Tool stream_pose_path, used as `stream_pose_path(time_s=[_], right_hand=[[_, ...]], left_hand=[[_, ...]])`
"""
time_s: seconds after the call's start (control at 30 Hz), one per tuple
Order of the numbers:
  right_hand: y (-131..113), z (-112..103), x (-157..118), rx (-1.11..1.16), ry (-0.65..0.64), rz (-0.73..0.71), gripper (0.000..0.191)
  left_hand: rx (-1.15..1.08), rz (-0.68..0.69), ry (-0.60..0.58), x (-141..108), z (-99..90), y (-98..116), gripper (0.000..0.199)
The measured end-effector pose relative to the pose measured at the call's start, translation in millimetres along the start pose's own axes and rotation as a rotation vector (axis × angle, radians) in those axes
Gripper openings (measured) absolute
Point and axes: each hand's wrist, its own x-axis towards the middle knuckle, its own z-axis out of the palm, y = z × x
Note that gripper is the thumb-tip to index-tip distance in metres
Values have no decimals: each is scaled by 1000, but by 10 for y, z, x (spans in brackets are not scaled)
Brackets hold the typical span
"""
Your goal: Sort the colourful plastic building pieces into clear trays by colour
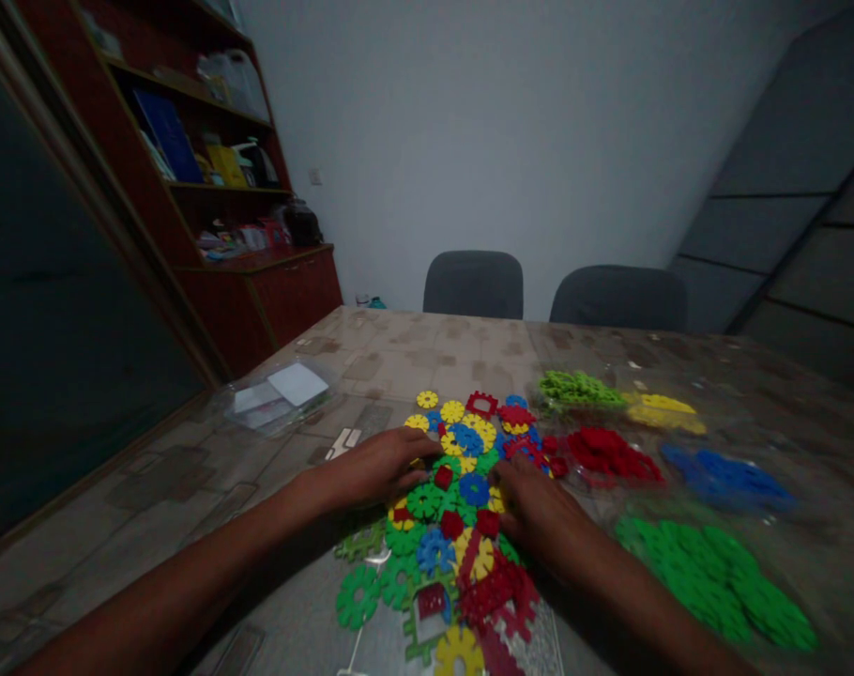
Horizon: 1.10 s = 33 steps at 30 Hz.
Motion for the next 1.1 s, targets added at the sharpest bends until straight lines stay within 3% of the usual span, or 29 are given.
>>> stream_pose_path(time_s=[0.23, 0.43, 0.67, 0.8, 0.97, 1.1], right_hand=[[34, 11, 23, 64, 34, -15, 29], [-13, -110, -42, 7, 31, 21, 32], [80, -410, -69, -14, 79, 42, 5], [390, -747, -53, 19, 218, 97, 10], [1060, -1190, -164, 38, 450, 260, 16], [1593, -1425, -269, 39, 584, 335, 20]], left_hand=[[16, -13, -13, -5, -18, 31, 24], [3, -9, -4, -2, -10, 16, 25], [21, 7, -21, 5, -18, 20, 24], [36, 2, -15, 3, -34, 40, 25], [38, 9, -5, 3, -25, 21, 26], [55, 3, -20, 7, -17, 22, 25]])
